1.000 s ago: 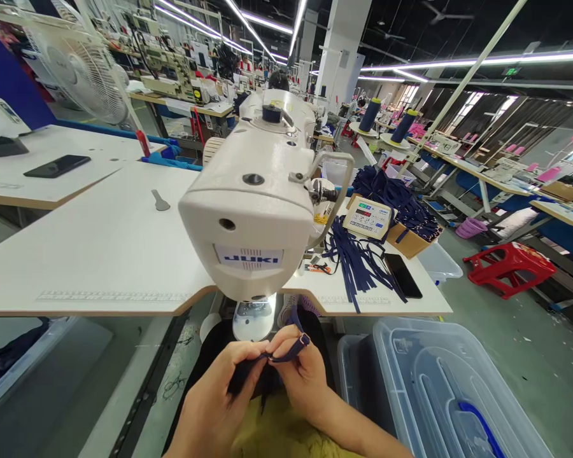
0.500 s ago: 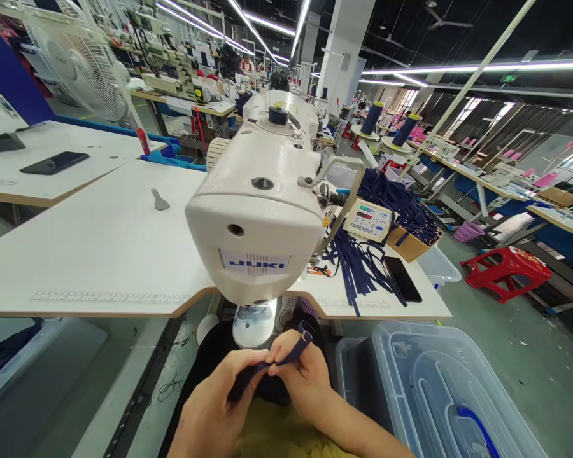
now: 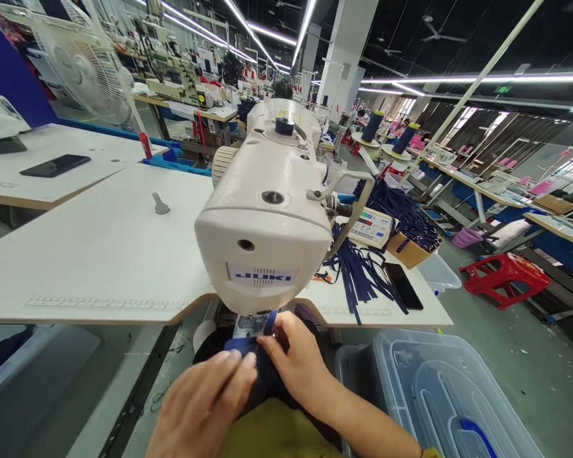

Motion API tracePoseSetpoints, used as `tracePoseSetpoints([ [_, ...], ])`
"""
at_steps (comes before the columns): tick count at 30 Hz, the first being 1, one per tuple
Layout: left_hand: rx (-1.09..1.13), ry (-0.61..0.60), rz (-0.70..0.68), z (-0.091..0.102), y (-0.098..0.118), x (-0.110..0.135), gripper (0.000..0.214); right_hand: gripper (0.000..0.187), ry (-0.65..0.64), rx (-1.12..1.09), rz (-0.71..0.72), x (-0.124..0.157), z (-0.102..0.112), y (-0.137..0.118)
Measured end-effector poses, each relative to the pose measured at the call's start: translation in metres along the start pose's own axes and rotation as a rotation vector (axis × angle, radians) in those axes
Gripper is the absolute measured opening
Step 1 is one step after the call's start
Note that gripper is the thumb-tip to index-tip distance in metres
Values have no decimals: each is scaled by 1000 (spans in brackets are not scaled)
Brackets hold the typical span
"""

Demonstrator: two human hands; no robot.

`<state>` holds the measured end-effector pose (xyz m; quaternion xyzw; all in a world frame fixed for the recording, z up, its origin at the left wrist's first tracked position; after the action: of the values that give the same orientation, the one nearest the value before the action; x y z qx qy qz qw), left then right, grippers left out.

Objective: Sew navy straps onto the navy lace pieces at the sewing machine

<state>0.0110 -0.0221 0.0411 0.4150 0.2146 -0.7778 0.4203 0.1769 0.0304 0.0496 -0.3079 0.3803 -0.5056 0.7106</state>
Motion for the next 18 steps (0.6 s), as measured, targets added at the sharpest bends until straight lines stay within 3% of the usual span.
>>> tracePoseSetpoints([
  [2, 9, -153, -181, -4, 0, 2, 36, 6, 13, -74, -29, -2, -1, 2],
  [4, 4, -284, -214, -9, -2, 4, 41, 11, 24, -182, -80, -6, -3, 4],
  [10, -8, -262, -178, -26, -14, 10, 41, 25, -89, -596, -170, -17, -7, 16],
  [14, 29, -222, -132, -32, -15, 9, 41, 11, -76, -412, -104, -19, 3, 21],
  [18, 7, -230, -109, -32, -9, 2, 40, 11, -6, -201, -64, -28, 9, 23],
])
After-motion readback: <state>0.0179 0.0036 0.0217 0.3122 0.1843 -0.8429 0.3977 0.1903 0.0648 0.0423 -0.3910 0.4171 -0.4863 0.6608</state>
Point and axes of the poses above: each hand's wrist, its own x-axis away from the middle knuckle, its own z-axis out of the back of the hand, y = z × x, the point moved 2 cm from there along -x, towards the middle knuckle, and after that the axes turned 2 degrees about -x, right-handed, at the moved point
